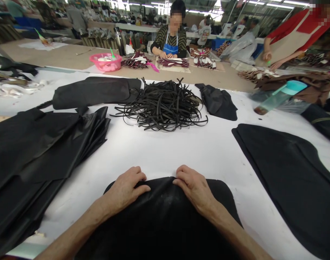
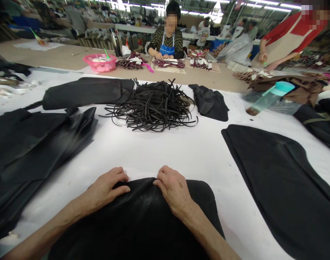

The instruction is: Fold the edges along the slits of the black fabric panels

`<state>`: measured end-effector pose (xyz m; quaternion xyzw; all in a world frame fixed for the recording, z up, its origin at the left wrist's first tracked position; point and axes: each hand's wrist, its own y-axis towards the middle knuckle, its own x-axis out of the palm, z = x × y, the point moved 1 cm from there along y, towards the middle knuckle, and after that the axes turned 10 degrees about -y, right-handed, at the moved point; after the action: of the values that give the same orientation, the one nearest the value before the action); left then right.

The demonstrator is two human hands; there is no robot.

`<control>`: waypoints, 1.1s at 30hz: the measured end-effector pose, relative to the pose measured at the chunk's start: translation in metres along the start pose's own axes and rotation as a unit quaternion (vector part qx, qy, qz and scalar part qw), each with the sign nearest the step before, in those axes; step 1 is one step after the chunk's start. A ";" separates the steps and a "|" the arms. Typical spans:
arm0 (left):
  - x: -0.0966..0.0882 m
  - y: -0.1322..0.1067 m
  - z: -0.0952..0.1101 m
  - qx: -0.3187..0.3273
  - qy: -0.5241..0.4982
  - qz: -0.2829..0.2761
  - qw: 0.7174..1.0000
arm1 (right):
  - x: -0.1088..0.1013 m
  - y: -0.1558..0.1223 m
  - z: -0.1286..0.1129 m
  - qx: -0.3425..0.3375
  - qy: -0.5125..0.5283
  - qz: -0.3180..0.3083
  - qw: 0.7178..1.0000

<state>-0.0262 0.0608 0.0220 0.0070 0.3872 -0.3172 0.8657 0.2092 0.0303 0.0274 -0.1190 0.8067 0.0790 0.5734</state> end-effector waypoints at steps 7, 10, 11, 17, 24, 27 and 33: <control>-0.002 0.000 0.003 -0.009 -0.067 0.012 0.998 | -0.001 0.011 0.008 0.030 -0.074 0.052 0.995; -0.003 0.000 0.004 -0.005 -0.008 0.016 1.000 | -0.004 0.012 0.011 0.013 -0.082 0.045 0.996; -0.004 -0.001 0.004 -0.004 0.024 0.008 1.000 | -0.005 0.012 0.012 0.008 -0.091 0.042 0.995; -0.011 -0.008 0.002 -0.090 0.163 -0.029 0.982 | 0.003 0.007 0.018 -0.011 -0.195 0.052 0.979; -0.016 -0.015 -0.008 -0.138 0.166 -0.005 0.976 | 0.006 0.002 0.024 -0.050 -0.241 0.101 0.964; -0.019 -0.017 -0.009 -0.124 0.158 0.034 0.979 | 0.006 0.001 0.025 -0.075 -0.271 0.124 0.952; -0.012 -0.017 -0.013 -0.124 0.109 0.078 0.983 | 0.013 0.003 0.030 -0.034 -0.250 0.073 0.965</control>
<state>-0.0504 0.0571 0.0254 -0.0363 0.5137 -0.1957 0.8345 0.2316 0.0396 0.0054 -0.0552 0.6411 0.1751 0.7452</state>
